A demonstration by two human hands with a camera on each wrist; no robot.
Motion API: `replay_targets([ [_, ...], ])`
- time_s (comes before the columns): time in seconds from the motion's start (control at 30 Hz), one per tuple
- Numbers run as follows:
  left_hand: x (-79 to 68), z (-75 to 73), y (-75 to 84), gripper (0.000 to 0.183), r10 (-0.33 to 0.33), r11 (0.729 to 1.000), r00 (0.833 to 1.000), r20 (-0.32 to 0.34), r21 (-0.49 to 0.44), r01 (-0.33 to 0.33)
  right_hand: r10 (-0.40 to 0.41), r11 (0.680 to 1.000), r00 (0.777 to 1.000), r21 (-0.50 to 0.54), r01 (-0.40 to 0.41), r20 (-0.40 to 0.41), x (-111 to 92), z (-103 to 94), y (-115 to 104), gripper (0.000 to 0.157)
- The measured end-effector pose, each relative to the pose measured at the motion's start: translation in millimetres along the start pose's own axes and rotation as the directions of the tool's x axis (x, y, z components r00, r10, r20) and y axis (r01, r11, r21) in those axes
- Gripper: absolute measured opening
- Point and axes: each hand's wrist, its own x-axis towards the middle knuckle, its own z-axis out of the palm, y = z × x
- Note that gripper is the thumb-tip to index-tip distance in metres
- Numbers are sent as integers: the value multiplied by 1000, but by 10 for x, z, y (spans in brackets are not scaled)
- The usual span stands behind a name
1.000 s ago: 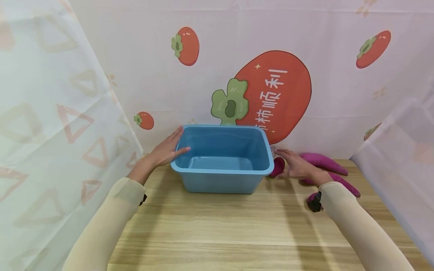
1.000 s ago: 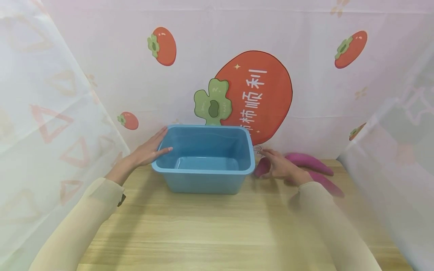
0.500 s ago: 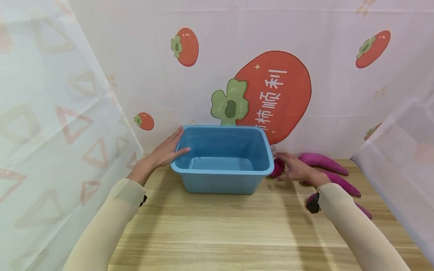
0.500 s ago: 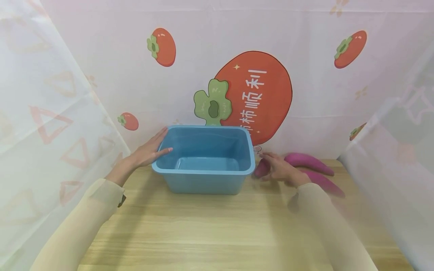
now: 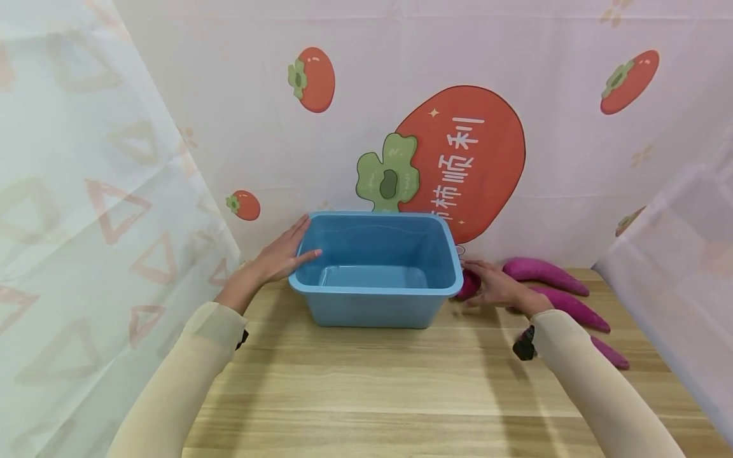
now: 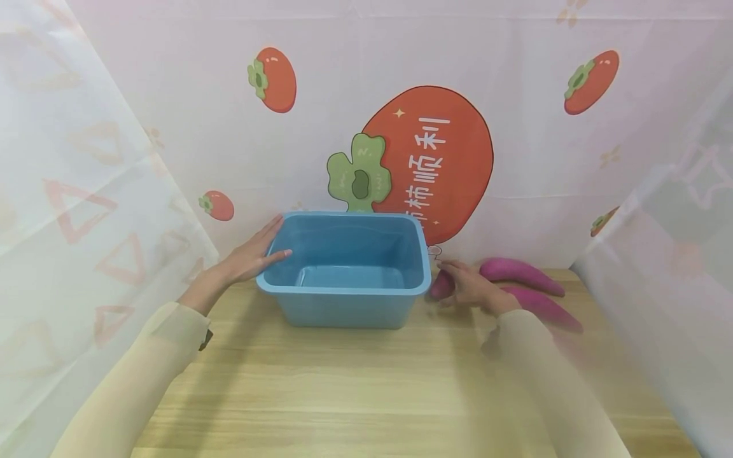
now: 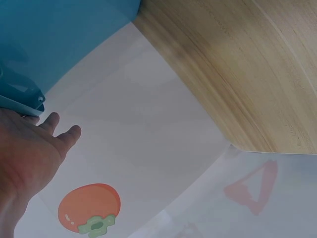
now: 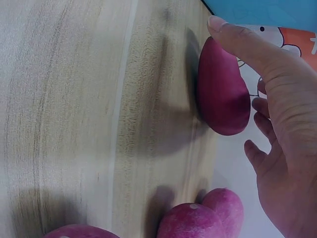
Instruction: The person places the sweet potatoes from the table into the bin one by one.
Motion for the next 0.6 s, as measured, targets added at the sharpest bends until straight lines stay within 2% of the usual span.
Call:
replay_targets([
  [0.13,11,6,-12,94,6,1000,1000,0,4,-6,-26,1000,1000,-1,26,-13,-4,24,23,98],
  [0.6,8,14,-16,95,6,1000,1000,-6,2,-6,-22,1000,999,6,22,-23,-14,61,65,97],
])
